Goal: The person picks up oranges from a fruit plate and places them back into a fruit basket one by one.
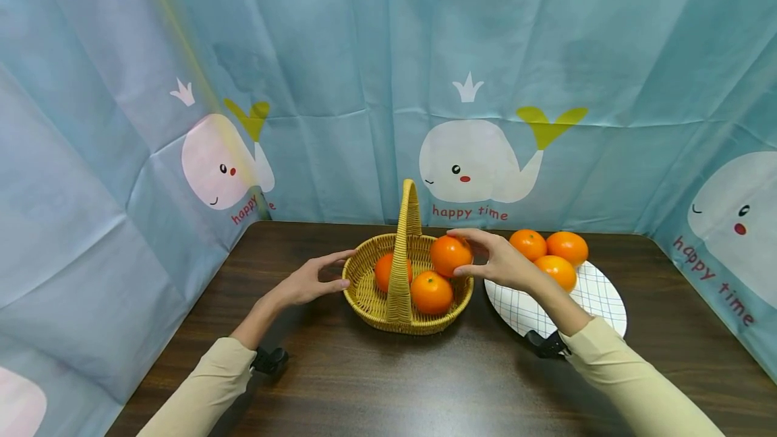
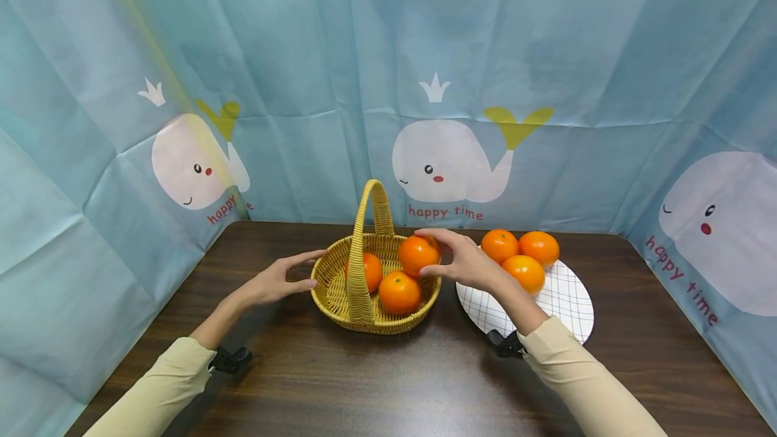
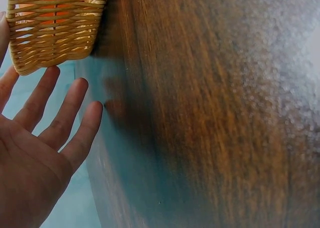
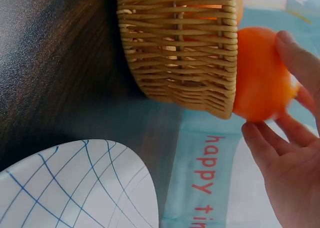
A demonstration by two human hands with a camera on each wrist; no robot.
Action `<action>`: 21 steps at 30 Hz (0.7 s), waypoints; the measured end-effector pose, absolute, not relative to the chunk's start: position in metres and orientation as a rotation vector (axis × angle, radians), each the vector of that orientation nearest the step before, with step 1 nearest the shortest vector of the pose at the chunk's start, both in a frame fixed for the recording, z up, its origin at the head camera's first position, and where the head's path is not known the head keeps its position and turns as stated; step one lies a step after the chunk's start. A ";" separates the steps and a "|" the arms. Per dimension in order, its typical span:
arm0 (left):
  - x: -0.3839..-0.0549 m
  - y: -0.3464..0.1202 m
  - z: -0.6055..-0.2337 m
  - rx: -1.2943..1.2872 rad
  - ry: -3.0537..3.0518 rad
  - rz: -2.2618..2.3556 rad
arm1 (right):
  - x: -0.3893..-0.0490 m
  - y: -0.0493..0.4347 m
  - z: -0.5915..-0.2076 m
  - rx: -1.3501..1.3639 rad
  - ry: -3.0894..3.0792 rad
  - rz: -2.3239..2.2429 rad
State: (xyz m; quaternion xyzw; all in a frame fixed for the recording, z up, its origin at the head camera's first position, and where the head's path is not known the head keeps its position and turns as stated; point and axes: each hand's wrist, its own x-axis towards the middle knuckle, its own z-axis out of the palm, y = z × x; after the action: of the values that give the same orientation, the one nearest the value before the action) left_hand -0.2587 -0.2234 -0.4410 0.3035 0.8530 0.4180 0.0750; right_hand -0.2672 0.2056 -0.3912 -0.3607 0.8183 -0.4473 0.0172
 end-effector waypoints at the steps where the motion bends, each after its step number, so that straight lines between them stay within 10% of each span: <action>1: -0.259 -0.223 -0.441 0.909 2.557 1.254 | -0.267 0.206 -0.391 -1.115 2.533 -1.399; 21: -0.257 -0.223 -0.438 0.900 2.576 1.241 | -0.248 0.246 -0.390 -1.113 2.614 -1.421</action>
State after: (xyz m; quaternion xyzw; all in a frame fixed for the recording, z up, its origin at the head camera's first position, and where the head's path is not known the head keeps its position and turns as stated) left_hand -0.2565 -0.2227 -0.4379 0.2993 0.8571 0.4131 0.0720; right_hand -0.2479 0.2455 -0.3897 -0.3502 0.8228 -0.4473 -0.0175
